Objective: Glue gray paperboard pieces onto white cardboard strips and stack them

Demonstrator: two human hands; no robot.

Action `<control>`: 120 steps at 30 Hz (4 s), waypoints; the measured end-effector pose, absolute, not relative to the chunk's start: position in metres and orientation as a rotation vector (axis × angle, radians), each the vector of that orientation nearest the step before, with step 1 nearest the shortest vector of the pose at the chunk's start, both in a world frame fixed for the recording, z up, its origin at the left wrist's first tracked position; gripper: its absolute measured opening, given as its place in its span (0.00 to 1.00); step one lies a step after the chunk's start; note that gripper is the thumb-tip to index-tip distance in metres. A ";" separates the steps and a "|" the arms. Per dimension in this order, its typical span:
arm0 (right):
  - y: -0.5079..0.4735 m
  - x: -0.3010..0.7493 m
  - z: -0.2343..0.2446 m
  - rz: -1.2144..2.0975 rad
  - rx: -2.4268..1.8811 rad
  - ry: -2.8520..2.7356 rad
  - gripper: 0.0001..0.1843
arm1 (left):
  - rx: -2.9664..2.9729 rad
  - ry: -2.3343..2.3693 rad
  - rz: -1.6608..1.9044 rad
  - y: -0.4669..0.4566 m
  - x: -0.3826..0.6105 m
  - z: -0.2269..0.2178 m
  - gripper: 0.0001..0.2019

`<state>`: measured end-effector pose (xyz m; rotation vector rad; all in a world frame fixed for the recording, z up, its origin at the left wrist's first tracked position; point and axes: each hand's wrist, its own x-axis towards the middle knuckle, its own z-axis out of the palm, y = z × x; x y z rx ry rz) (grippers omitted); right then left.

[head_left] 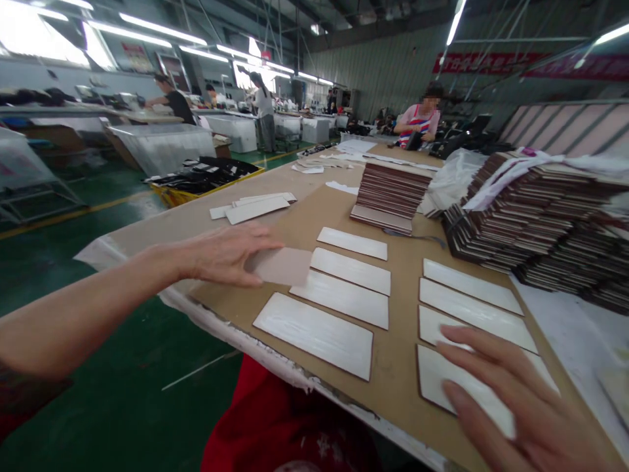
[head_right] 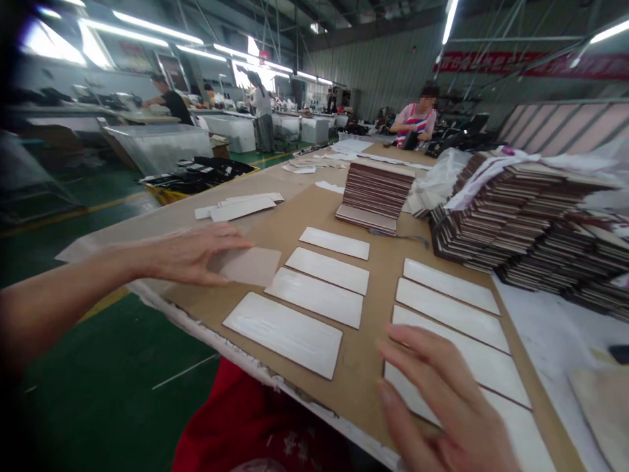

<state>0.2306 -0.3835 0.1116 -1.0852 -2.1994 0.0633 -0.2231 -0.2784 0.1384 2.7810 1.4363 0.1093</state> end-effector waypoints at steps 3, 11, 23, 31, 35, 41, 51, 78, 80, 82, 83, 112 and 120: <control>-0.377 0.186 0.111 0.077 -0.926 -2.447 0.28 | 2.849 1.176 0.154 -0.308 -0.158 0.133 0.35; -0.364 0.154 0.097 0.032 -0.992 -2.689 0.34 | 2.870 1.001 0.199 -0.330 -0.102 0.127 0.29; -0.339 0.189 0.091 0.029 -1.068 -2.388 0.28 | 2.718 1.370 0.769 -0.324 -0.143 0.127 0.31; -0.346 0.234 0.074 0.478 -1.316 -2.309 0.25 | 2.162 1.716 0.826 -0.351 -0.201 0.052 0.15; -0.348 0.216 0.073 0.486 -1.221 -2.383 0.25 | 2.121 1.754 0.783 -0.354 -0.204 0.027 0.17; -0.341 0.194 0.060 0.402 -1.062 -2.574 0.27 | 2.097 1.714 0.775 -0.356 -0.208 0.021 0.18; -0.328 0.181 0.051 0.406 -1.041 -2.718 0.29 | 2.228 1.501 0.593 -0.364 -0.219 0.027 0.32; -0.323 0.170 0.039 0.374 -0.973 -2.754 0.27 | 2.257 1.490 0.720 -0.359 -0.216 0.018 0.25; -0.323 0.170 0.037 0.368 -0.965 -2.758 0.28 | 2.259 1.491 0.721 -0.359 -0.216 0.018 0.24; -0.323 0.170 0.035 0.352 -0.953 -2.763 0.28 | 2.255 1.500 0.716 -0.359 -0.215 0.019 0.24; -0.323 0.170 0.034 0.343 -0.943 -2.764 0.28 | 2.252 1.506 0.710 -0.359 -0.215 0.019 0.24; -0.341 0.164 0.039 0.432 -1.014 -2.761 0.28 | 2.368 1.523 0.614 -0.356 -0.211 0.019 0.18; -0.349 0.160 0.039 0.361 -1.062 -2.743 0.27 | 2.396 1.505 0.617 -0.356 -0.211 0.017 0.18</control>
